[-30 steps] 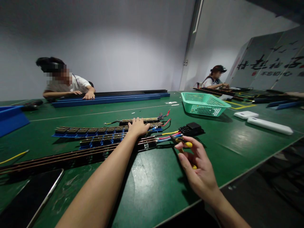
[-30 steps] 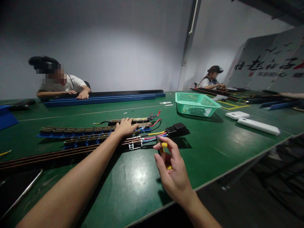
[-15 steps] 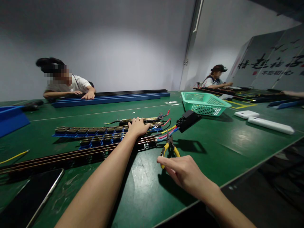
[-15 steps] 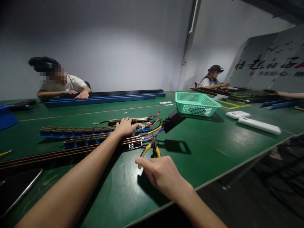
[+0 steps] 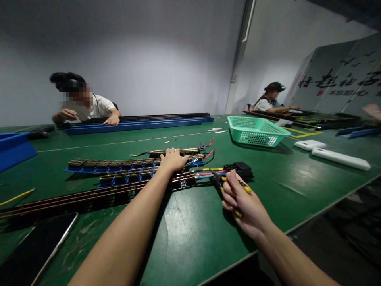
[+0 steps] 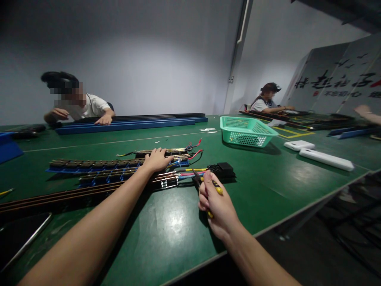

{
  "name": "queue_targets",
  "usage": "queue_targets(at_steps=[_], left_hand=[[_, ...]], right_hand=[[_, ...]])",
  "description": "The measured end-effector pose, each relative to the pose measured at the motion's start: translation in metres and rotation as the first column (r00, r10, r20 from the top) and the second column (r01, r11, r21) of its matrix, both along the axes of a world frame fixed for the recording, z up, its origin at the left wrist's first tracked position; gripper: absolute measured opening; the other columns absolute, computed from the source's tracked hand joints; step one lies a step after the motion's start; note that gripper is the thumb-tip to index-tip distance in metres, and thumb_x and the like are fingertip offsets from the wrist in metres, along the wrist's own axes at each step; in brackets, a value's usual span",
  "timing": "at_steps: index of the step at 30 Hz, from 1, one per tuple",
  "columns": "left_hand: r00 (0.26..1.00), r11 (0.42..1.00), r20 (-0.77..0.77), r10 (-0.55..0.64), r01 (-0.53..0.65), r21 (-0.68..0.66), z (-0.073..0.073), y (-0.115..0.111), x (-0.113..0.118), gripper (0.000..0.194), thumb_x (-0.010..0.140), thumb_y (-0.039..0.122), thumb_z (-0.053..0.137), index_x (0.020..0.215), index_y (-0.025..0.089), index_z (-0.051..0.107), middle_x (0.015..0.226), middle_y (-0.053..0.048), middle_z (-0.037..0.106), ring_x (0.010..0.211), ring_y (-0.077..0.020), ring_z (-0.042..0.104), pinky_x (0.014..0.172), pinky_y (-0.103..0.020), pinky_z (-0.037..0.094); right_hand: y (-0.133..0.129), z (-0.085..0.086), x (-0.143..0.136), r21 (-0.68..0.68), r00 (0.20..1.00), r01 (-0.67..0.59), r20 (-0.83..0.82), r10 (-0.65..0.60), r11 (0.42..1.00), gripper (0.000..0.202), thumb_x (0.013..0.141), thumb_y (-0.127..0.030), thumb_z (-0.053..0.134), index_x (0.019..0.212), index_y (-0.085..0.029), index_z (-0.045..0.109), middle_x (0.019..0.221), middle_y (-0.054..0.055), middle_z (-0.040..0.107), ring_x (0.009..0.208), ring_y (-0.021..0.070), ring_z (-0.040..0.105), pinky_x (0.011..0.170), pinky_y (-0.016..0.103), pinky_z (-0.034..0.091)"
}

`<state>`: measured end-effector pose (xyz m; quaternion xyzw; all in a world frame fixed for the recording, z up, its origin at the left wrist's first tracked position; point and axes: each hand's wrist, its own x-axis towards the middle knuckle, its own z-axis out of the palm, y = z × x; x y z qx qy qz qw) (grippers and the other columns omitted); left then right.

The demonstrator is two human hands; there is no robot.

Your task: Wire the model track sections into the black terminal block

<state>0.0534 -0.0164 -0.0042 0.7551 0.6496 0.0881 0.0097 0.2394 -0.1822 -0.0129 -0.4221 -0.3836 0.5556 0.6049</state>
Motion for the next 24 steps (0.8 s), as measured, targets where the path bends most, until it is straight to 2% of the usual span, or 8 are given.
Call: queue_targets(at_steps=[2,5,7,9,12,15,20,24], left_hand=[[1.000,1.000,-0.006,0.012,-0.012,-0.002,-0.001,0.001,0.000,0.071,0.090,0.062,0.028,0.142,0.017,0.048,0.151,-0.016,0.043,0.140,-0.0375,0.033,0.106,-0.059,0.033],[1.000,1.000,-0.003,0.017,-0.017,0.001,-0.001,0.003,0.001,0.069,0.091,0.059,0.029,0.142,0.017,0.048,0.152,-0.015,0.042,0.140,-0.0375,0.033,0.106,-0.060,0.033],[1.000,1.000,0.002,0.020,-0.020,0.000,-0.002,0.003,0.001,0.067,0.092,0.057,0.028,0.141,0.016,0.048,0.152,-0.015,0.042,0.141,-0.0371,0.033,0.106,-0.060,0.033],[1.000,1.000,0.009,0.024,-0.024,0.001,-0.002,0.003,0.001,0.065,0.093,0.055,0.028,0.141,0.016,0.049,0.153,-0.016,0.040,0.141,-0.0365,0.032,0.107,-0.060,0.032],[0.999,1.000,0.021,0.024,-0.024,0.007,-0.001,0.003,0.001,0.063,0.094,0.053,0.028,0.140,0.016,0.051,0.152,-0.016,0.041,0.140,-0.0362,0.033,0.107,-0.061,0.032],[0.999,1.000,0.036,0.015,-0.015,0.019,0.000,0.004,0.000,0.058,0.096,0.050,0.027,0.135,0.019,0.055,0.148,-0.014,0.047,0.137,-0.0362,0.038,0.104,-0.062,0.033],[0.993,0.998,0.103,0.051,-0.054,0.023,0.005,0.005,-0.003,0.049,0.099,0.035,0.023,0.116,0.022,0.067,0.131,-0.012,0.063,0.120,-0.0325,0.056,0.097,-0.059,0.041],[0.991,0.996,0.101,0.085,-0.089,0.033,0.009,0.002,-0.003,0.044,0.099,0.030,0.026,0.111,0.021,0.068,0.125,-0.012,0.067,0.116,-0.0316,0.060,0.094,-0.053,0.045]], right_hand=[[0.001,0.002,-0.002,-0.013,0.997,-0.004,-0.075,0.003,1.000,0.053,0.073,-0.065,0.071,0.081,-0.024,0.039,0.056,-0.013,0.027,0.043,0.0044,0.017,0.041,0.017,0.020],[-0.006,0.001,-0.002,0.039,0.987,-0.059,0.152,0.052,0.997,0.045,0.081,-0.063,0.064,0.081,-0.023,0.043,0.062,-0.008,0.041,0.047,0.0054,0.030,0.044,0.018,0.024],[-0.018,0.000,-0.003,0.112,0.907,-0.090,0.420,0.035,0.990,0.038,0.088,-0.060,0.057,0.087,-0.022,0.049,0.067,-0.005,0.048,0.054,0.0081,0.039,0.049,0.020,0.030],[-0.036,0.000,-0.004,0.170,0.776,-0.156,0.631,0.015,0.973,0.032,0.093,-0.054,0.051,0.098,-0.023,0.054,0.069,-0.004,0.050,0.059,0.0107,0.044,0.054,0.022,0.034],[-0.058,0.006,-0.006,0.219,0.675,-0.241,0.737,0.002,0.945,0.028,0.097,-0.048,0.046,0.109,-0.025,0.056,0.072,-0.002,0.053,0.062,0.0125,0.047,0.057,0.024,0.037],[-0.056,0.019,-0.008,0.252,0.749,-0.236,0.662,0.010,0.939,0.030,0.097,-0.049,0.047,0.114,-0.026,0.056,0.080,-0.001,0.057,0.065,0.0118,0.049,0.057,0.023,0.039],[-0.003,0.039,-0.011,0.242,0.935,-0.203,0.335,0.115,0.949,0.047,0.089,-0.064,0.052,0.107,-0.021,0.057,0.073,-0.003,0.053,0.047,0.0052,0.036,0.043,0.019,0.027],[0.034,0.046,-0.021,0.110,0.952,-0.260,0.193,0.237,0.959,0.052,0.086,-0.069,0.051,0.099,-0.019,0.056,0.065,-0.005,0.052,0.039,0.0035,0.033,0.039,0.018,0.026]])
